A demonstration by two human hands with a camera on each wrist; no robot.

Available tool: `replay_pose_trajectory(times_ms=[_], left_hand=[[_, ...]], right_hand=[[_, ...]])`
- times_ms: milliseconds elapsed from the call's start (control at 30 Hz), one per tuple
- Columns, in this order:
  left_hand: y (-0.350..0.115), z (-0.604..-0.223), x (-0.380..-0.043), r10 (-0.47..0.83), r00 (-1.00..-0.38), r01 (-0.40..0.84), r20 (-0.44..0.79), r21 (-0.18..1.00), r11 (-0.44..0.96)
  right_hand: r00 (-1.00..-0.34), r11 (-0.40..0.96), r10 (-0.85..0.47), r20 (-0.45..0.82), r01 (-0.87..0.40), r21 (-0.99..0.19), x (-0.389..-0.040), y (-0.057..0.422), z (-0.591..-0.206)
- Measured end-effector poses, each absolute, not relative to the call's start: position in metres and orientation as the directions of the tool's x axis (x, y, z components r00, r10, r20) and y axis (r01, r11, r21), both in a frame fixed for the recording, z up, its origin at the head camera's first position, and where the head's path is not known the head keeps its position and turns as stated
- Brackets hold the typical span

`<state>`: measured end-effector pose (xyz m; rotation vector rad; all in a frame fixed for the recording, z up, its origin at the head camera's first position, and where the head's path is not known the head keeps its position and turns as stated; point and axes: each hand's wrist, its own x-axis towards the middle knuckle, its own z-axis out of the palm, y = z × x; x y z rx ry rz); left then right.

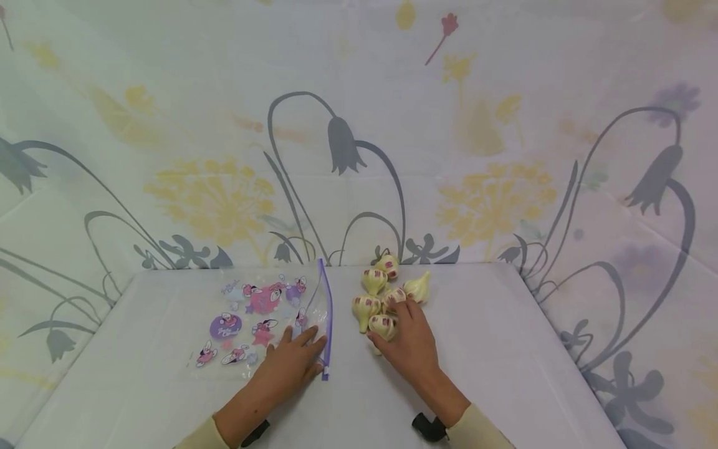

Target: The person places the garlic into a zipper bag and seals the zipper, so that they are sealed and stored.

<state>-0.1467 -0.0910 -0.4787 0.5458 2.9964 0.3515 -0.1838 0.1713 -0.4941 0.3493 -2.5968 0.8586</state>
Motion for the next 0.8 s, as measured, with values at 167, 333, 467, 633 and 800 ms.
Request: replay_pose_trajectory(times_ms=[167,333,467,633,800], left_hand=[[-0.0908,-0.4799,-0.1479,0.359,-0.932,0.338,-0.045,0.241,0.91],[-0.0904,-0.4803,-0.1492,0.362,-0.931,0.339,-0.047,0.255,0.906],[-0.0901,-0.4809,-0.1485,0.357,-0.933,0.334,-0.047,0.258,0.907],[-0.0903,-0.4798,-0.1475,0.353,-0.935,0.331,-0.045,0.256,0.908],[-0.0907,-0.4789,-0.1482,0.349,-0.936,0.325,-0.052,0.258,0.91]], right_hand=[[-0.932,0.796,-0.122,0.341,-0.298,-0.528,-0.1831,0.1723,-0.496],[-0.94,0.81,-0.135,0.312,-0.286,-0.511,-0.1834,0.1733,-0.4981],[-0.945,0.804,-0.14,0.295,-0.282,-0.524,-0.1828,0.1725,-0.4997],[-0.94,0.787,-0.158,0.302,-0.305,-0.537,-0.1828,0.1708,-0.4998],[-0.922,0.776,-0.182,0.342,-0.348,-0.526,-0.1842,0.1693,-0.5001]])
